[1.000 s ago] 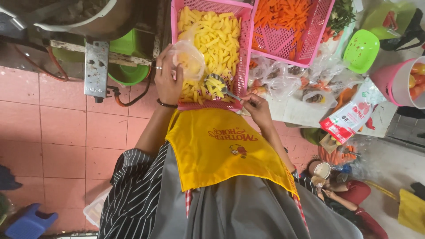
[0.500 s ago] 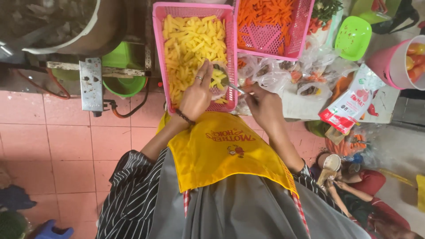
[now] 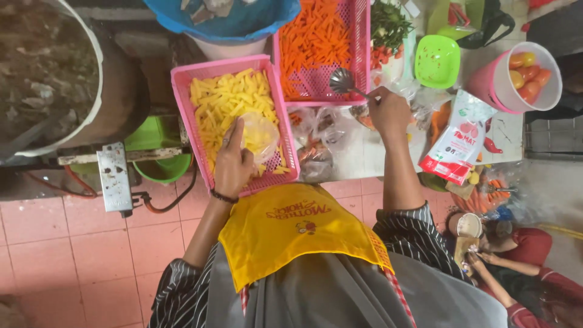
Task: Portioning cooked meat and vegetables into individual plastic bags for sale or storage.
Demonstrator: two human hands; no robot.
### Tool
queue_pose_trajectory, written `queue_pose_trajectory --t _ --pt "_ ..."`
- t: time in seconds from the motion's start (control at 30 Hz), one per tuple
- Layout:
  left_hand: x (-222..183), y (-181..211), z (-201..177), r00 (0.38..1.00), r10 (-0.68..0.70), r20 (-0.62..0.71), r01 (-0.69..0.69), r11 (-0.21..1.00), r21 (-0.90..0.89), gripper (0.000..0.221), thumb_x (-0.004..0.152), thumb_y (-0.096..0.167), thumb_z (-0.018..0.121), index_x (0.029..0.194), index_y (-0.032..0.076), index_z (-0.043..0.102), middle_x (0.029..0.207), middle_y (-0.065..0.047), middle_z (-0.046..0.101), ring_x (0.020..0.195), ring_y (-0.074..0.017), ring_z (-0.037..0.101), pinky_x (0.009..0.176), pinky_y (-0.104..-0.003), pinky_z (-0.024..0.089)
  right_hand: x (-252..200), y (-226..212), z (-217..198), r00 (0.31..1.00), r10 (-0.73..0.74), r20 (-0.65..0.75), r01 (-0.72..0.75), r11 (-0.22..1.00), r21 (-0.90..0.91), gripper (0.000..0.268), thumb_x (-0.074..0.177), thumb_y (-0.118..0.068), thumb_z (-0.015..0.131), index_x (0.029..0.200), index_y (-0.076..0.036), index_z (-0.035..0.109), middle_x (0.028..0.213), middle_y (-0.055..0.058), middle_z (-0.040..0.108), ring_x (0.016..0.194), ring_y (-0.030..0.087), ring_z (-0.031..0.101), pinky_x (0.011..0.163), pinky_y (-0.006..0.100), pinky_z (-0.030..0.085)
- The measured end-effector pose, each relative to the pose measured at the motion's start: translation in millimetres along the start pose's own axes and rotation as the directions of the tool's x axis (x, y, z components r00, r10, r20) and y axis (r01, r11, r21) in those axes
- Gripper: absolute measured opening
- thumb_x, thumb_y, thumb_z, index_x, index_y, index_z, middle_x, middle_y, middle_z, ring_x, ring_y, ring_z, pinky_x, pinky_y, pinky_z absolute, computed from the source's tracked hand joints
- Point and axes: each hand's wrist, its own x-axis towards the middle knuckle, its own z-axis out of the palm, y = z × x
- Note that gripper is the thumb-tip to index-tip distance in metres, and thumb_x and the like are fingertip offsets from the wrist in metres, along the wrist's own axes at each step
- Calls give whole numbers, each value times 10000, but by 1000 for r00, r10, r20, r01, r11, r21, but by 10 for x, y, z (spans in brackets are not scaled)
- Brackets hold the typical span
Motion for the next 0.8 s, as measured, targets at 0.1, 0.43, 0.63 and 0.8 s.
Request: queue_pose_trajectory --t 0.1,0.43,0.63,0.8 --pt "179 541 -311 1000 6 0 -6 991 -131 701 915 -51 484 1595 99 399 1586 -177 432 836 -307 727 753 -395 586 585 265 230 993 83 -78 -85 996 -22 129 928 -307 669 1002 -310 775 801 125 755 861 409 748 743 524 595" --pt "270 -143 386 998 -28 48 26 999 38 696 920 21 606 1573 14 366 1580 -221 402 1197 -453 604 878 -493 581 1447 -442 1563 997 -79 16 67 922 381 196 906 -281 647 994 -207 807 924 181 764 982 462 711 870 566 569" --pt "250 -349 421 999 -39 -16 41 989 142 662 946 225 656 1548 56 439 1554 -175 466 1243 -413 592 950 -508 552 971 -387 1312 998 -60 6 48 847 530 206 909 -326 657 1048 -229 774 1000 157 761 1054 459 679 935 578 525" --pt "343 -170 329 985 -161 58 155 983 100 641 952 51 643 1556 80 430 1597 -131 408 934 -341 726 788 -433 630 665 -154 1239 997 -61 -57 81 577 813 144 911 -185 707 1034 -179 781 845 90 732 830 201 674 817 376 537"
